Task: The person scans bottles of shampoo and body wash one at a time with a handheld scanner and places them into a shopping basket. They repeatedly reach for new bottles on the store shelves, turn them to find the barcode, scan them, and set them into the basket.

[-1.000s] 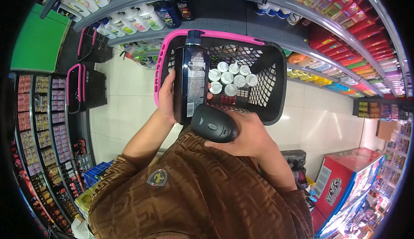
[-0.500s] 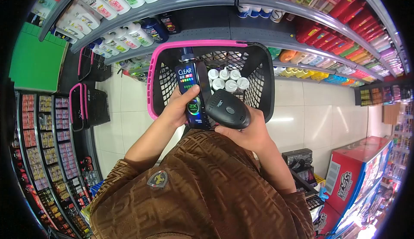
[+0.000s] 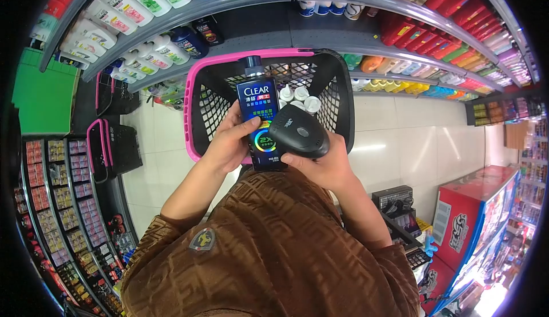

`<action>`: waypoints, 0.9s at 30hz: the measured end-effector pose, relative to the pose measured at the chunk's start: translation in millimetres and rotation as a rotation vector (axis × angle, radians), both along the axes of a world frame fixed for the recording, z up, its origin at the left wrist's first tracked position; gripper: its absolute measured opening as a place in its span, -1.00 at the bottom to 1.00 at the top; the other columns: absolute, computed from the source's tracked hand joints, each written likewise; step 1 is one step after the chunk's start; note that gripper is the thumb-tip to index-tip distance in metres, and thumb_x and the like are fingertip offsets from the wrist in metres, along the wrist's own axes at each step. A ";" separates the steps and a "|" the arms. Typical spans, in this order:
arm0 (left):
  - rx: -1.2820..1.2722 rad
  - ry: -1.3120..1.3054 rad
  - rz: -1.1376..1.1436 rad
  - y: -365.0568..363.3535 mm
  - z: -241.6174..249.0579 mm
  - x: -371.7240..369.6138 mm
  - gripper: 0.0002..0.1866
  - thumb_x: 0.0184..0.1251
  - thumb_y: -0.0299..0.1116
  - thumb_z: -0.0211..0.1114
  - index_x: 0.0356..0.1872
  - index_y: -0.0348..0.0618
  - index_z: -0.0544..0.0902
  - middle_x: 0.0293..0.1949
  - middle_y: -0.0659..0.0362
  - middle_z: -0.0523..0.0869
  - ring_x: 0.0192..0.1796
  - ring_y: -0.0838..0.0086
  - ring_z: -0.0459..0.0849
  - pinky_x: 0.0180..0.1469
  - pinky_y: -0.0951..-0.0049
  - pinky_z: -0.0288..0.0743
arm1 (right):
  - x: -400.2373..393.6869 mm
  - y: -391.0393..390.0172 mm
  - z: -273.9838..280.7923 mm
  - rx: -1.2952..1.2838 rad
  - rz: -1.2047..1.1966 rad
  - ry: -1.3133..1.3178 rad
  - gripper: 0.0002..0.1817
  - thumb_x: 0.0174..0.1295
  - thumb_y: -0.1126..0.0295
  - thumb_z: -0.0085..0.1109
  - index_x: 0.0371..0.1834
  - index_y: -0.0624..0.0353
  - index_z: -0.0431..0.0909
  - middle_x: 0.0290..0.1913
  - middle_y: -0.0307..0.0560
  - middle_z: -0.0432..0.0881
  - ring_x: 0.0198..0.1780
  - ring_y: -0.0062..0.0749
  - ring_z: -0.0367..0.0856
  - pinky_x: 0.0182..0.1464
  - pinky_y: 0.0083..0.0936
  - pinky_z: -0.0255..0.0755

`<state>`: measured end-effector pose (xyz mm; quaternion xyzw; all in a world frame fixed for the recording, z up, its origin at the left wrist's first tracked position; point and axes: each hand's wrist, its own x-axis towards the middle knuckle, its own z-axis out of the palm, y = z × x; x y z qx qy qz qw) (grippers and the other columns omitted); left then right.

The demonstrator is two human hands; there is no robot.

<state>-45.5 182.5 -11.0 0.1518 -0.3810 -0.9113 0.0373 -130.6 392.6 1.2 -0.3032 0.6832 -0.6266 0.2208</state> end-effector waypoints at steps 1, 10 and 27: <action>0.023 -0.021 -0.001 0.6 3.4 -0.3 -0.43 0.44 -0.52 0.30 0.43 -0.14 0.35 0.23 0.08 0.62 0.29 0.34 0.61 0.40 0.22 0.45 | -0.8 1.4 -0.5 -0.001 0.001 -0.001 -0.53 0.08 0.34 0.65 0.01 0.30 0.67 -0.19 -0.12 0.80 -0.16 -0.57 0.73 -0.04 -0.49 0.61; 0.001 -0.048 0.023 6.5 15.5 -2.8 -0.46 0.45 -0.47 0.28 0.41 -0.15 0.36 0.20 0.09 0.63 0.26 0.32 0.63 0.37 0.20 0.48 | -0.3 10.3 0.2 -0.034 -0.023 -0.036 -0.60 0.14 0.38 0.61 -0.02 0.29 0.67 -0.22 -0.18 0.80 -0.19 -0.62 0.71 -0.09 -0.54 0.60; 0.291 -0.031 0.004 -8.8 7.0 16.6 -0.40 0.62 0.18 -0.05 0.25 -0.12 0.60 -0.02 0.05 0.79 -0.03 0.27 0.80 0.04 0.21 0.71 | 15.9 9.4 -17.7 -0.088 -0.007 -0.092 -0.54 0.18 0.26 0.58 -0.01 0.33 0.61 -0.32 -0.25 0.70 -0.31 -0.68 0.58 -0.22 -0.61 0.50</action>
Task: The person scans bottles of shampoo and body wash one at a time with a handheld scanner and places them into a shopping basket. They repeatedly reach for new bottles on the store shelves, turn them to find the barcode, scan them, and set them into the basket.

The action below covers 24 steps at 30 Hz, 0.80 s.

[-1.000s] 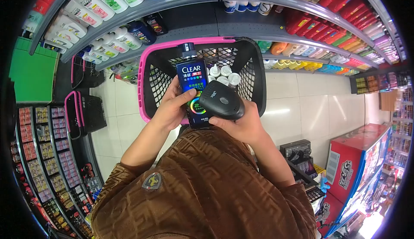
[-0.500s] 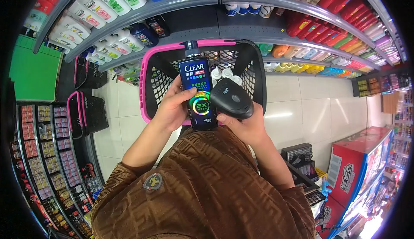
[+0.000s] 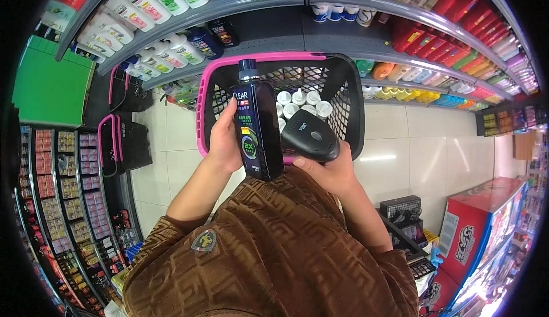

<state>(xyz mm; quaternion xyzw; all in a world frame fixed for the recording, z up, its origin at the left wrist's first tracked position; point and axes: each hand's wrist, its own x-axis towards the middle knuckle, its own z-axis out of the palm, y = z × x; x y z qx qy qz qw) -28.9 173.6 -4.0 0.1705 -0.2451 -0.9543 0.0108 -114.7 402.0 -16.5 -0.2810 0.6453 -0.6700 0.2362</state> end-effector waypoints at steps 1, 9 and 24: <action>0.030 0.015 -0.011 -2.2 -0.8 3.0 -0.40 0.62 0.17 -0.05 0.25 -0.12 0.60 -0.02 0.04 0.79 -0.02 0.26 0.80 0.05 0.21 0.70 | -0.8 -0.3 -1.5 -0.002 0.005 0.001 -0.54 0.18 0.26 0.58 -0.01 0.33 0.61 -0.32 -0.25 0.70 -0.31 -0.68 0.58 -0.22 -0.61 0.50; 0.068 -0.019 0.085 -16.4 10.5 10.6 -0.30 0.62 0.24 -0.13 0.39 -0.14 0.50 0.05 -0.01 0.75 0.00 0.19 0.79 0.08 0.16 0.68 | -2.9 -13.7 6.6 0.046 0.173 0.114 -0.41 0.03 0.26 0.68 0.05 0.36 0.64 -0.14 -0.10 0.78 -0.14 -0.58 0.69 -0.02 -0.52 0.57; 0.110 0.079 -0.008 -38.8 -7.0 7.5 -0.13 0.55 0.39 -0.20 0.57 -0.14 0.24 0.00 -0.03 0.74 -0.07 0.08 0.79 0.05 0.08 0.66 | -1.4 -30.2 21.5 0.109 0.209 0.217 -0.30 -0.07 0.14 0.74 0.05 0.36 0.64 -0.20 -0.07 0.74 -0.22 -0.44 0.70 -0.10 -0.47 0.57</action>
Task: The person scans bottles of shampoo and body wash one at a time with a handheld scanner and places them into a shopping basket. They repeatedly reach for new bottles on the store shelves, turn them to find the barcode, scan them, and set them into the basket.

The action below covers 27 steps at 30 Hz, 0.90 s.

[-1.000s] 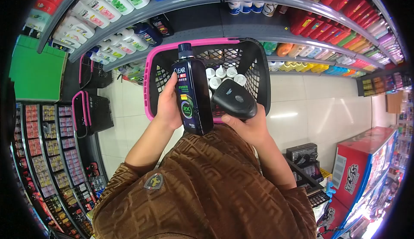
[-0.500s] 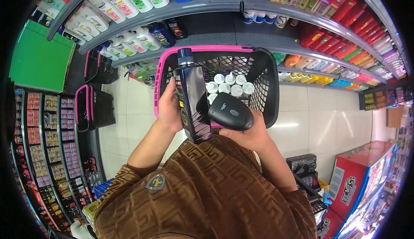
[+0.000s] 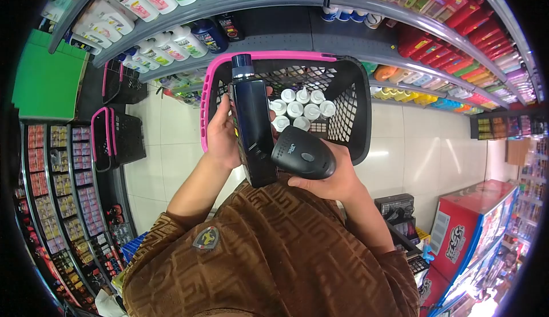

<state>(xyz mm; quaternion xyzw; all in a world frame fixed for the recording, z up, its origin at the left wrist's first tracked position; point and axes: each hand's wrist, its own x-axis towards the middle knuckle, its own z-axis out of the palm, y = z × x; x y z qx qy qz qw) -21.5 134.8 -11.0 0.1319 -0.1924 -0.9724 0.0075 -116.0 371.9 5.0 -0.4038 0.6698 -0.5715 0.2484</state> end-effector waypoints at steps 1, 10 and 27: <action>0.001 -0.003 -0.003 -1.2 0.8 -0.4 -0.13 0.55 0.39 -0.20 0.57 -0.14 0.24 0.00 -0.03 0.74 -0.07 0.08 0.79 0.05 0.08 0.66 | 0.1 -1.4 1.7 0.001 -0.003 -0.003 -0.30 -0.07 0.14 0.74 0.05 0.36 0.64 -0.20 -0.07 0.74 -0.22 -0.44 0.70 -0.10 -0.47 0.57; 0.080 0.012 -0.061 -10.4 -0.9 -5.0 -0.10 0.54 0.41 -0.21 0.61 -0.11 0.19 0.06 -0.05 0.72 -0.01 0.09 0.76 0.09 0.09 0.63 | 0.9 -10.0 4.2 0.010 -0.015 -0.012 -0.30 -0.10 0.16 0.76 0.03 0.35 0.64 -0.24 -0.07 0.72 -0.26 -0.42 0.69 -0.15 -0.46 0.56; 0.041 0.009 -0.076 -14.2 -11.5 3.7 -0.10 0.54 0.41 -0.20 0.59 -0.13 0.21 0.05 -0.03 0.67 0.00 0.13 0.73 0.10 0.14 0.59 | 9.5 -14.4 6.5 0.014 0.015 0.018 -0.24 -0.13 0.19 0.76 0.11 0.38 0.62 -0.19 -0.05 0.73 -0.21 -0.42 0.71 -0.09 -0.45 0.58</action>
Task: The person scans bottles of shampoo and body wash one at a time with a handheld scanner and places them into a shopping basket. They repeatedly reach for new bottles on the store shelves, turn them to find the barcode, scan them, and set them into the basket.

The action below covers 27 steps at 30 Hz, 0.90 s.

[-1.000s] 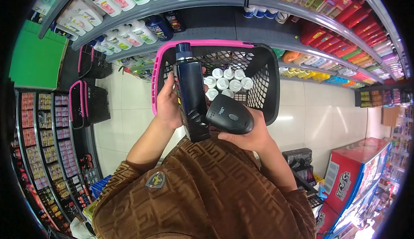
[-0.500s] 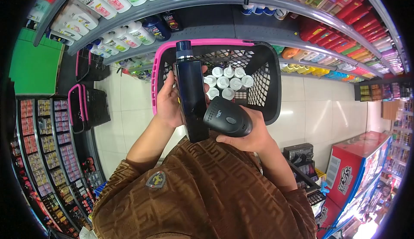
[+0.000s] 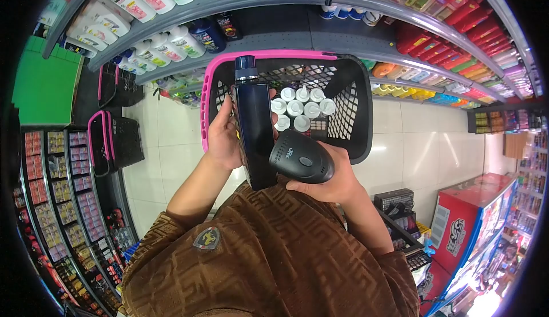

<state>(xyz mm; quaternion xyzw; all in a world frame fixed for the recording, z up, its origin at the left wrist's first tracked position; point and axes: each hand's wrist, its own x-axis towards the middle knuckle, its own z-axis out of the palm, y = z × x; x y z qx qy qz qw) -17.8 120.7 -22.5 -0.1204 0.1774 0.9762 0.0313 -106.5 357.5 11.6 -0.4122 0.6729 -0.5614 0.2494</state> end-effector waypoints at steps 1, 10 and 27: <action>0.001 -0.001 0.002 0.3 1.2 1.2 -0.10 0.54 0.41 -0.20 0.59 -0.13 0.21 0.05 -0.03 0.67 0.00 0.13 0.73 0.10 0.14 0.59 | 0.9 -0.4 0.2 0.001 0.002 -0.001 -0.24 -0.13 0.19 0.76 0.11 0.38 0.62 -0.19 -0.05 0.73 -0.21 -0.42 0.71 -0.09 -0.45 0.58; -0.027 -0.017 0.042 0.5 8.6 7.7 -0.11 0.55 0.40 -0.20 0.57 -0.18 0.25 0.02 -0.03 0.70 -0.01 0.15 0.74 0.10 0.17 0.61 | 3.8 -3.4 2.5 -0.005 0.004 -0.016 -0.24 -0.13 0.21 0.77 0.12 0.38 0.62 -0.18 -0.06 0.74 -0.20 -0.43 0.72 -0.08 -0.47 0.58; 0.033 0.061 0.081 -3.4 1.6 13.0 -0.35 0.66 0.20 -0.14 0.40 -0.12 0.47 0.15 0.02 0.72 0.14 0.20 0.73 0.26 0.13 0.58 | 12.1 -17.6 -10.4 -0.080 -0.204 -0.229 -0.47 0.09 0.35 0.64 0.07 0.34 0.63 -0.13 -0.12 0.77 -0.16 -0.55 0.70 -0.03 -0.51 0.58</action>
